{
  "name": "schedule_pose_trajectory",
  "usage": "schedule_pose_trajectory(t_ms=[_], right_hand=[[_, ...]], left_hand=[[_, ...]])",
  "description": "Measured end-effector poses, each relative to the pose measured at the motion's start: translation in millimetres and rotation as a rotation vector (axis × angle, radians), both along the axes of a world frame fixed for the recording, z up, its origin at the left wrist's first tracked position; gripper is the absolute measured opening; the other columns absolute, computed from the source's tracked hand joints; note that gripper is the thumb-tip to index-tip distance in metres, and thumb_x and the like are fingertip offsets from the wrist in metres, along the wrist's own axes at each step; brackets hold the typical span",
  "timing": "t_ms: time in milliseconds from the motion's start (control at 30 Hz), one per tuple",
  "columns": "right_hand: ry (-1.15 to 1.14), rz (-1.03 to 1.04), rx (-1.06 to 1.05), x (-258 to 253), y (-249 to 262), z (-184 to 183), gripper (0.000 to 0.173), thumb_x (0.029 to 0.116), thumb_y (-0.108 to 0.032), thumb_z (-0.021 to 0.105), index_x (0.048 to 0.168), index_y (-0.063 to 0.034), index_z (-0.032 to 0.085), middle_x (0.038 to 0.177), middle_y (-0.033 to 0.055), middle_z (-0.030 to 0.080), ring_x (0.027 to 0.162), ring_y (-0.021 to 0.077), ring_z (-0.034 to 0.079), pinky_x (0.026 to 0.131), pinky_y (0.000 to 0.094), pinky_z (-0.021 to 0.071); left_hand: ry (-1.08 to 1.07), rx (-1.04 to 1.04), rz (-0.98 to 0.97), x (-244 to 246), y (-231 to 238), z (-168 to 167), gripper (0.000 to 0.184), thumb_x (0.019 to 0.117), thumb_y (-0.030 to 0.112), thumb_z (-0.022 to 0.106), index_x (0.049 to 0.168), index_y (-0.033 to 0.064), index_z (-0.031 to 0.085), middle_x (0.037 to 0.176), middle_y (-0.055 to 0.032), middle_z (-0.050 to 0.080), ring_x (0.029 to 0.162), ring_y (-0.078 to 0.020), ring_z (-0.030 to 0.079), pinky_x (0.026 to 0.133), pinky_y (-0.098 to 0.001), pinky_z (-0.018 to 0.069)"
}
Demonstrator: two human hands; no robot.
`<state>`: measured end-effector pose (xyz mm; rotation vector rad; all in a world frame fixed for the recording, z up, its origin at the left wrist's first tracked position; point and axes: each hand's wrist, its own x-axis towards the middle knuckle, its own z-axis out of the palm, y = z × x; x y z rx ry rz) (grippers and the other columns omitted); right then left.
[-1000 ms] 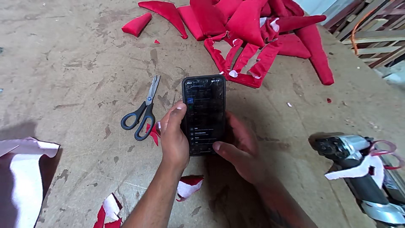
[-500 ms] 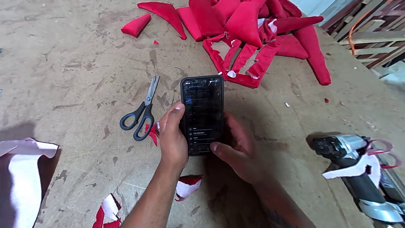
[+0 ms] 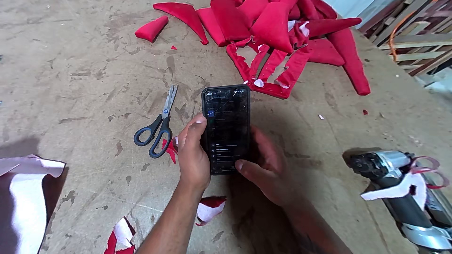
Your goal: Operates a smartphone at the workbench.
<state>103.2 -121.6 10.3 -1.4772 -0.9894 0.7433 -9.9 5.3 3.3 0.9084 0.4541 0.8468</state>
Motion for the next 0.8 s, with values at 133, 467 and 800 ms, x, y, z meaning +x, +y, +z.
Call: schedule_pose_trajectory(t_ms=[133, 467, 800], right_hand=[[0.006, 0.001, 0.002, -0.1, -0.3, 0.4, 0.062, 0.0852, -0.025, 0.068, 0.145, -0.0158, 0.051, 0.120, 0.0031, 0.069, 0.105, 0.0181, 0.070, 0.083, 0.0355, 0.0637], [-0.019, -0.033, 0.003, -0.5, 0.6, -1.2, 0.055, 0.0871, -0.031, 0.069, 0.138, -0.0167, 0.056, 0.116, 0.0022, 0.070, 0.104, 0.0168, 0.070, 0.082, 0.0343, 0.0631], [-0.025, -0.048, 0.009, -1.5, 1.1, -0.6, 0.048, 0.0893, -0.029, 0.068, 0.134, -0.0156, 0.057, 0.111, 0.0024, 0.071, 0.099, 0.0161, 0.071, 0.079, 0.0326, 0.0632]], left_hand=[[-0.002, 0.002, 0.000, 0.3, 0.1, -0.3, 0.050, 0.1086, 0.044, 0.033, 0.116, 0.0099, 0.069, 0.104, -0.0134, 0.071, 0.092, -0.0220, 0.071, 0.078, -0.0444, 0.0611], [0.011, 0.007, -0.015, -0.6, -0.5, -0.6, 0.050, 0.1084, 0.045, 0.034, 0.121, 0.0103, 0.068, 0.108, -0.0142, 0.071, 0.095, -0.0237, 0.071, 0.080, -0.0464, 0.0609], [-0.007, 0.044, -0.036, -1.0, -0.9, -1.8, 0.048, 0.1080, 0.041, 0.032, 0.121, 0.0092, 0.067, 0.107, -0.0139, 0.070, 0.094, -0.0228, 0.070, 0.078, -0.0455, 0.0607]])
